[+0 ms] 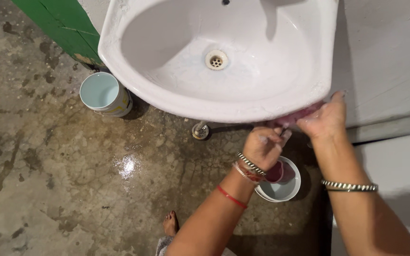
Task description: The person scrubs a white wall-mounted sink using a colorful sponge, focusing on the basin, rim, and surrounding wall area. The person repeatedly wipes and scrubs different sections of the sink and the wall behind it.
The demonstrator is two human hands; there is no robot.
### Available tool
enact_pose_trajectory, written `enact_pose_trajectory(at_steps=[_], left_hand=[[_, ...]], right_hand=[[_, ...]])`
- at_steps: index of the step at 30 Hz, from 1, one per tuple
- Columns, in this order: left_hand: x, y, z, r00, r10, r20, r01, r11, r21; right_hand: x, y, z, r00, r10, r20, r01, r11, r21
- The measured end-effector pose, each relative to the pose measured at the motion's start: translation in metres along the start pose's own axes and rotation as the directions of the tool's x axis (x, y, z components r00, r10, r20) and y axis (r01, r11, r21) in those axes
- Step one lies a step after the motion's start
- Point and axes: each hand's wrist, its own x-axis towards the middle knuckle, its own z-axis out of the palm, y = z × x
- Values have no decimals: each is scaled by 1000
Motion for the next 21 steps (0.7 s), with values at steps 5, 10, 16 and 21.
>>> enact_pose_trajectory(at_steps=[5, 10, 16, 21], left_hand=[[-64, 41, 31, 997, 62, -43, -64, 996, -57], [-110, 70, 50, 998, 46, 49, -38, 989, -143], [-33, 23, 20, 999, 14, 46, -12, 999, -38], [1, -6, 3, 997, 19, 77, -20, 1000, 14]], right_hand=[[-18, 55, -13, 952, 31, 306, -80, 986, 147], [-36, 82, -1, 926, 35, 377, -112, 976, 186], [-13, 13, 11, 997, 53, 61, -56, 997, 48], [-6, -4, 6, 997, -28, 73, 18, 991, 132]])
